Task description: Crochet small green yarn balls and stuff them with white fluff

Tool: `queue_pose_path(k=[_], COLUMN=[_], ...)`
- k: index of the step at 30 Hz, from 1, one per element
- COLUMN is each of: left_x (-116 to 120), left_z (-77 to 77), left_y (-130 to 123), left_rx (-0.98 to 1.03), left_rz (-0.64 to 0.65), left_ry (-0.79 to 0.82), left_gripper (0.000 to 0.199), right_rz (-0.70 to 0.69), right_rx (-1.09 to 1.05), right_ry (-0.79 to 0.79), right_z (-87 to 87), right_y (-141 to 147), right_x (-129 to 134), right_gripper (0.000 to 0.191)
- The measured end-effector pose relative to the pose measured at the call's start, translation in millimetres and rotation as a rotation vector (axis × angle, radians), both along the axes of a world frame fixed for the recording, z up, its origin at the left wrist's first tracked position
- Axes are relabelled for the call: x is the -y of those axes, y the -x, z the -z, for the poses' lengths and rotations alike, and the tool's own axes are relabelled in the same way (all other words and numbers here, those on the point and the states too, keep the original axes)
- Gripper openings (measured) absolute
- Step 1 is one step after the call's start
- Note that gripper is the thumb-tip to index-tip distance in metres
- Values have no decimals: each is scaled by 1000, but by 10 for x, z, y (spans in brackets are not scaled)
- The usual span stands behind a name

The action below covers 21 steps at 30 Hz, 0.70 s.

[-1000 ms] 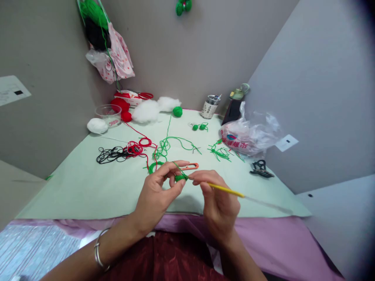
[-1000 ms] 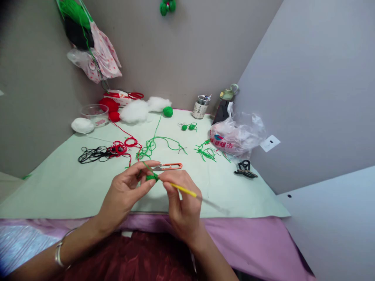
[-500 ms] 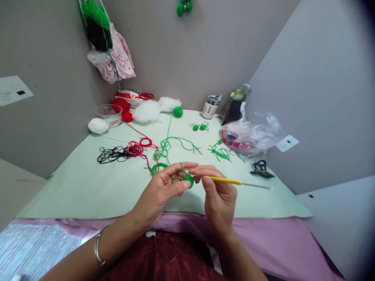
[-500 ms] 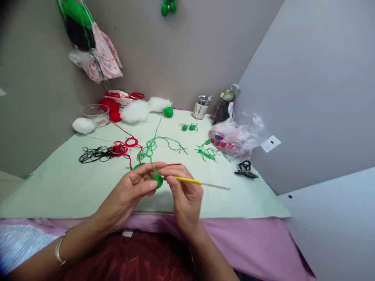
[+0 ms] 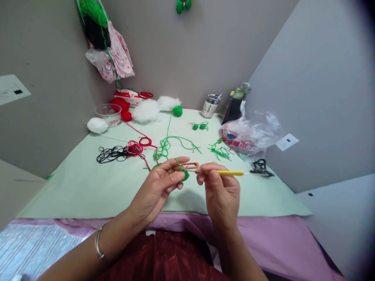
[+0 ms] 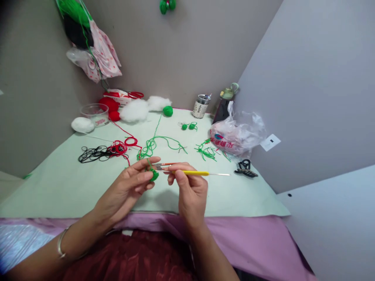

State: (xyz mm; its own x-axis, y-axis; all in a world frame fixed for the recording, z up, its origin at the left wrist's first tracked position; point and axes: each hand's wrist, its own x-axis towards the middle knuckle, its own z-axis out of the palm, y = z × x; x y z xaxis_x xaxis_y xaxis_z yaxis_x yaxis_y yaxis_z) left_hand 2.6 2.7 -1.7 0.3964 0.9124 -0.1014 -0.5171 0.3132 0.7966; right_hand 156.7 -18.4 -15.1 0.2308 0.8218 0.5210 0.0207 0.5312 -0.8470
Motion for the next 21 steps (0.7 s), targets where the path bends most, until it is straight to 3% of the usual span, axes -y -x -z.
queue_pose_path(k=[4,8,14,21], left_x=[47,49,31,24], left_z=[19,41,21,-56], left_y=[-12,9,23,-1], left_rx=[-153,-186,-197,-138], left_rz=[-25,-3,-20,36], left_ry=[-173,-227,-206,-74], left_gripper=[33,31,32,55], right_rz=[-47,-110,-165,-112], right_rx=[-3,-148,-204,-143], right_ry=[33,54,83,38], right_z=[19,12,-27,-6], right_y=[2,-12,-11,-17], right_x=[-10,-16,-37,-33], right_gripper=[16,17,20,17])
